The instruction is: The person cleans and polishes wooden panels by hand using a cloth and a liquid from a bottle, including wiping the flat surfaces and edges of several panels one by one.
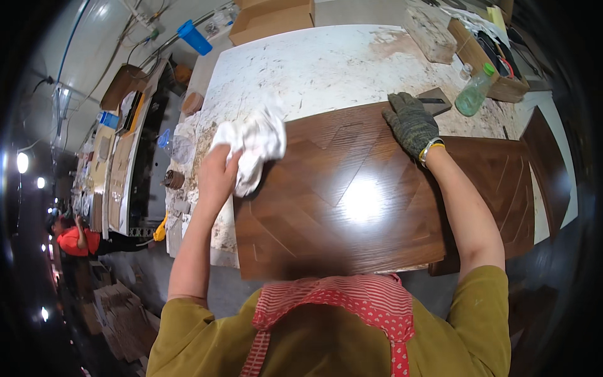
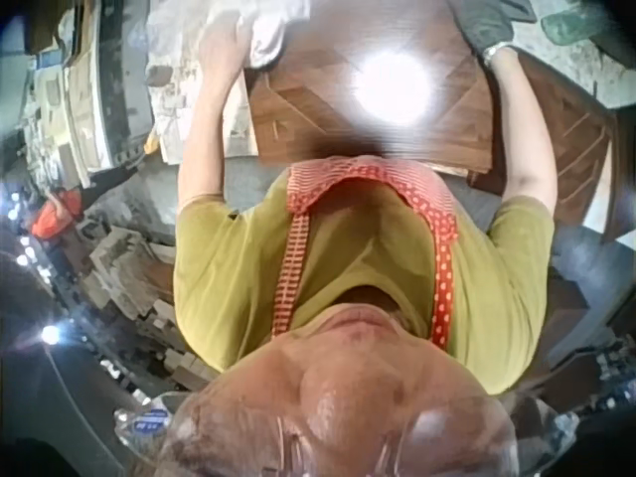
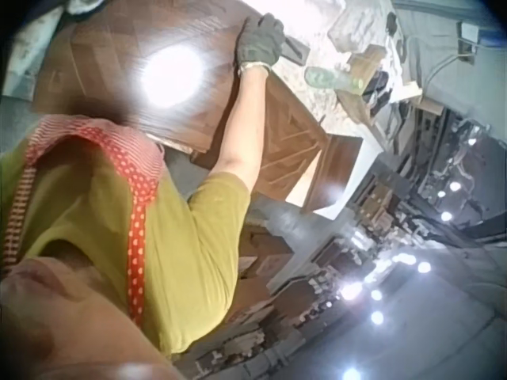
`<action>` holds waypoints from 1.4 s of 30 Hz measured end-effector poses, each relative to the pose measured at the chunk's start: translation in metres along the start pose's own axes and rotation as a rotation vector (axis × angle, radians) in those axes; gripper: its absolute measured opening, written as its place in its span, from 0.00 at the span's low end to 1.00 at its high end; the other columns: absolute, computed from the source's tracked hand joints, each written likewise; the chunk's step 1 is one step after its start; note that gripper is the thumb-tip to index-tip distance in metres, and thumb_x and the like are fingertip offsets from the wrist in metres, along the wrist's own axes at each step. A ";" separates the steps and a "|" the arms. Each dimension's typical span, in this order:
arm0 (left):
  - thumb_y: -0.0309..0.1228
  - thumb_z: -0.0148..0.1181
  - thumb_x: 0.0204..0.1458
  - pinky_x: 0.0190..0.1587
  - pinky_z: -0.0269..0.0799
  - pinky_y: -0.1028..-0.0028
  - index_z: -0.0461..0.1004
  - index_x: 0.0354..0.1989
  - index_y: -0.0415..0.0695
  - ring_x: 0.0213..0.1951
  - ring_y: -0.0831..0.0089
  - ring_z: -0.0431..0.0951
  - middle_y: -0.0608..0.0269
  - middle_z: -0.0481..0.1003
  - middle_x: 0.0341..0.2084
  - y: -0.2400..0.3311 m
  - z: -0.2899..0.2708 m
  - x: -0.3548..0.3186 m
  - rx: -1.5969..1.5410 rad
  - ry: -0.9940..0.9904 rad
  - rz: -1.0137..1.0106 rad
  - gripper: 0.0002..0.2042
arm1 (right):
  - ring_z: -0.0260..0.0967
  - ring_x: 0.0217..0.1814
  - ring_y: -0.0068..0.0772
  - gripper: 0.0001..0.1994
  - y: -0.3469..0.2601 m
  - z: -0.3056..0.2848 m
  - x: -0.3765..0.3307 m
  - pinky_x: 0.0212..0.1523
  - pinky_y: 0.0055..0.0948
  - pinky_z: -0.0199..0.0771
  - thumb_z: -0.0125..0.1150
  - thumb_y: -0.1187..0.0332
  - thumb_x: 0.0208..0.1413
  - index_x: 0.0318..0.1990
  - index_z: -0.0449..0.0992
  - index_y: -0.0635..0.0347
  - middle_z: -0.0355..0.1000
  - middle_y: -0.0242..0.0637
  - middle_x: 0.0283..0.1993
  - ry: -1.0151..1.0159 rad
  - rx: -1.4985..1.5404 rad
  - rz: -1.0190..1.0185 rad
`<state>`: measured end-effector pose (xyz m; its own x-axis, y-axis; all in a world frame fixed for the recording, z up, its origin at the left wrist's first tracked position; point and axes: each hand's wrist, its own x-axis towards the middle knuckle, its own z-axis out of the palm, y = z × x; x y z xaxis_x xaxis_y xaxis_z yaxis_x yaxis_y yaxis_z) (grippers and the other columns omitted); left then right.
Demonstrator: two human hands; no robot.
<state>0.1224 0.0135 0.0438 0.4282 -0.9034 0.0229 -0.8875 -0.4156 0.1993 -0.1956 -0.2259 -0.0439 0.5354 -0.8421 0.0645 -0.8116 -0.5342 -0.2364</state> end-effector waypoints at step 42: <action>0.42 0.59 0.55 0.41 0.75 0.57 0.73 0.48 0.43 0.41 0.55 0.79 0.51 0.77 0.40 -0.007 0.003 0.027 0.095 0.070 0.277 0.18 | 0.61 0.66 0.51 0.26 -0.006 0.013 0.002 0.65 0.45 0.60 0.47 0.52 0.65 0.62 0.67 0.61 0.65 0.54 0.63 0.128 -0.153 -0.089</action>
<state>0.1392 -0.0084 0.0404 0.1755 -0.9757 0.1315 -0.9827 -0.1656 0.0833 -0.1870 -0.2233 -0.0549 0.5808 -0.7882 0.2035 -0.7935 -0.6040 -0.0744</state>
